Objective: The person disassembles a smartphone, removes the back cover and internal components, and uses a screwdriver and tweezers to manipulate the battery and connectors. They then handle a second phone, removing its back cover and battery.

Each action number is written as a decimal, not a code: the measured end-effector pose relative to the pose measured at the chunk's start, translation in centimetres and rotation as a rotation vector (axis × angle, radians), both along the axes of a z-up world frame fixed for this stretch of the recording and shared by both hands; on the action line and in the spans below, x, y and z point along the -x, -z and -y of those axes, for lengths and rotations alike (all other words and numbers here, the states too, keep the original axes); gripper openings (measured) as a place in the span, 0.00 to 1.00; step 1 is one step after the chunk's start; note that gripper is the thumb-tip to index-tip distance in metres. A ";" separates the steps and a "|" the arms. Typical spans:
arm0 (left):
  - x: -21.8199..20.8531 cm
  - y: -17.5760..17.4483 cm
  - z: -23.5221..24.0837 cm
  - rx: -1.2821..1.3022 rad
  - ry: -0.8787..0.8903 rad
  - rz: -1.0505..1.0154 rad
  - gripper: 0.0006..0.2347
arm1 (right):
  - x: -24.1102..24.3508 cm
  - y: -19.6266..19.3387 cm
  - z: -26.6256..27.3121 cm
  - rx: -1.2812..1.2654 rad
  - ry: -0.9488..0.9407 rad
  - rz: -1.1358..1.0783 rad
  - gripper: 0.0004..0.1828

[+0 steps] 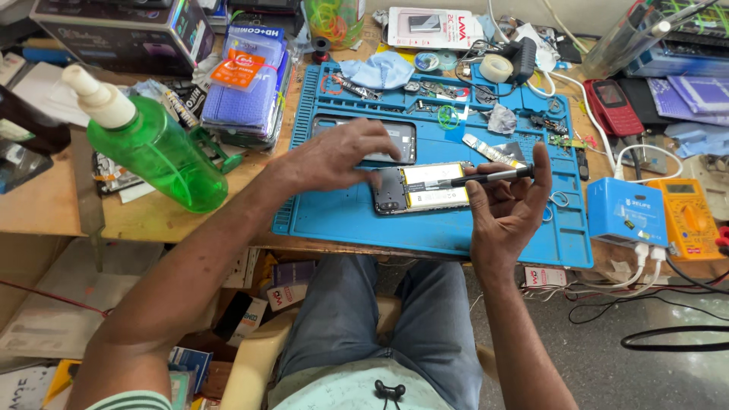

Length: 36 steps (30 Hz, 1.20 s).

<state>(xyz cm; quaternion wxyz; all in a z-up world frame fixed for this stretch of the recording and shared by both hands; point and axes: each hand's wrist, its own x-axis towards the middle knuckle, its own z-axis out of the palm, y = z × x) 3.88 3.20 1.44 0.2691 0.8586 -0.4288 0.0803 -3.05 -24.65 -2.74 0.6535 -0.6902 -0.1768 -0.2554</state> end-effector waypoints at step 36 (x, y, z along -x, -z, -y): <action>-2.2 -5.3 4.5 -0.628 0.172 -0.208 0.26 | -0.5 0.3 0.4 -0.165 -0.081 -0.096 0.48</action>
